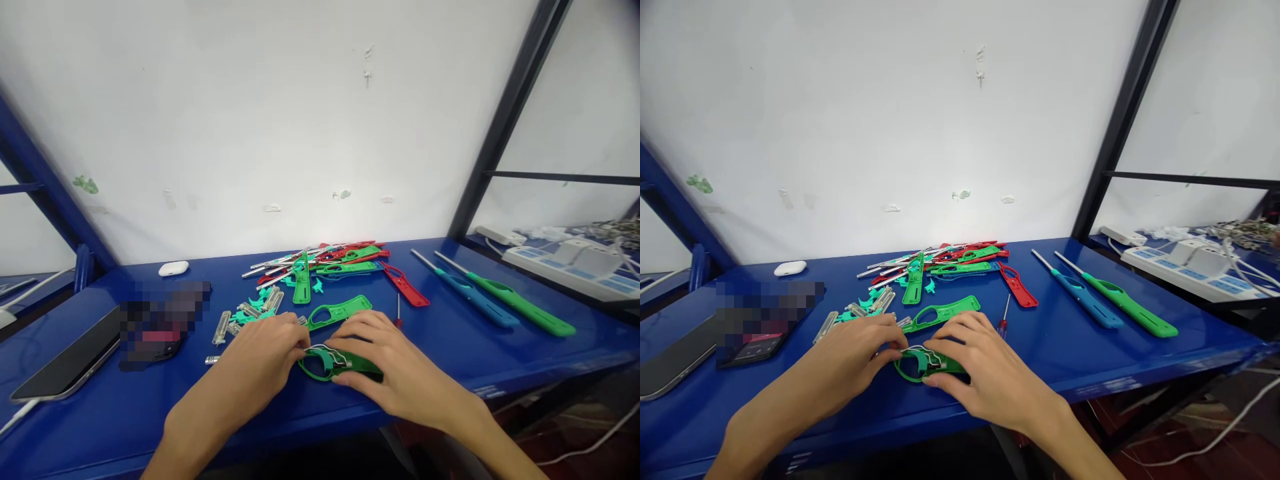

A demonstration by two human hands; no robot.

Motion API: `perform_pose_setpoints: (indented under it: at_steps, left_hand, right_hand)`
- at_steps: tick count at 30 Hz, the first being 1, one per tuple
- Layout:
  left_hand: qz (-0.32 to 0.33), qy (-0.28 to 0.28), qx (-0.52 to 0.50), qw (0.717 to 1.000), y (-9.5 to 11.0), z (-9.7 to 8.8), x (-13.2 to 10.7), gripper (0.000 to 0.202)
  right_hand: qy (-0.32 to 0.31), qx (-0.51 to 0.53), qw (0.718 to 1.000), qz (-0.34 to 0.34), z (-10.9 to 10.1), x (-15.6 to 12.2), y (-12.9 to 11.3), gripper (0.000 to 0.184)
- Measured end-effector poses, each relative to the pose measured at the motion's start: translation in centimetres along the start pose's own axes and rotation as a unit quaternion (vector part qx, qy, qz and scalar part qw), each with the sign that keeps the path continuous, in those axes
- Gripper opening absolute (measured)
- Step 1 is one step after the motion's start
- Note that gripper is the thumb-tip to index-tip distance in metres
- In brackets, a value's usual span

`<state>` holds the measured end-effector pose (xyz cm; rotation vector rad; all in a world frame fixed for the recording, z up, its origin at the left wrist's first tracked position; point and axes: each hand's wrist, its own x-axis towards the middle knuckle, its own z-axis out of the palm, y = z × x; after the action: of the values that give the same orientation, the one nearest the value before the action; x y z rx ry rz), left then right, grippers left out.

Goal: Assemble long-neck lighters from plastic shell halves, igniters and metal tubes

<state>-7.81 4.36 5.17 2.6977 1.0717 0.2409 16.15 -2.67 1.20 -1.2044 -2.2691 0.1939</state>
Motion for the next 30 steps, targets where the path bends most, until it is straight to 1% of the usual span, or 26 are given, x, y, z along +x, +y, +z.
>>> perform_pose_setpoints:
  at_steps: [4, 9, 15, 20, 25, 30]
  left_hand:
    - [0.000, 0.007, -0.001, 1.000, 0.2, 0.2, 0.1, 0.023]
    - [0.006, 0.011, -0.003, 1.000, 0.6, 0.2, 0.4, 0.024]
    - [0.017, 0.005, 0.009, 1.000, 0.5, 0.6, 0.4, 0.027]
    - [0.021, 0.000, 0.026, 0.999, 0.6, 0.7, 0.3, 0.032]
    - [0.034, -0.003, 0.036, 0.999, 0.9, 0.7, 0.2, 0.029]
    - [0.036, 0.002, 0.039, 0.999, 1.0, 0.7, 0.2, 0.027]
  right_hand:
    - [-0.015, -0.006, 1.000, -0.008, 0.4, 0.0, 0.4, 0.031]
    - [-0.014, -0.013, 1.000, -0.010, 0.5, -0.2, 0.7, 0.039]
    - [-0.016, -0.004, 1.000, -0.010, 0.3, -0.1, 0.4, 0.030]
    - [-0.011, 0.006, 1.000, -0.014, 0.5, -0.2, 0.7, 0.029]
    - [0.003, 0.018, 0.999, -0.027, 0.6, -0.4, 1.1, 0.028]
    - [0.004, 0.017, 1.000, -0.025, 0.7, -0.3, 1.3, 0.023]
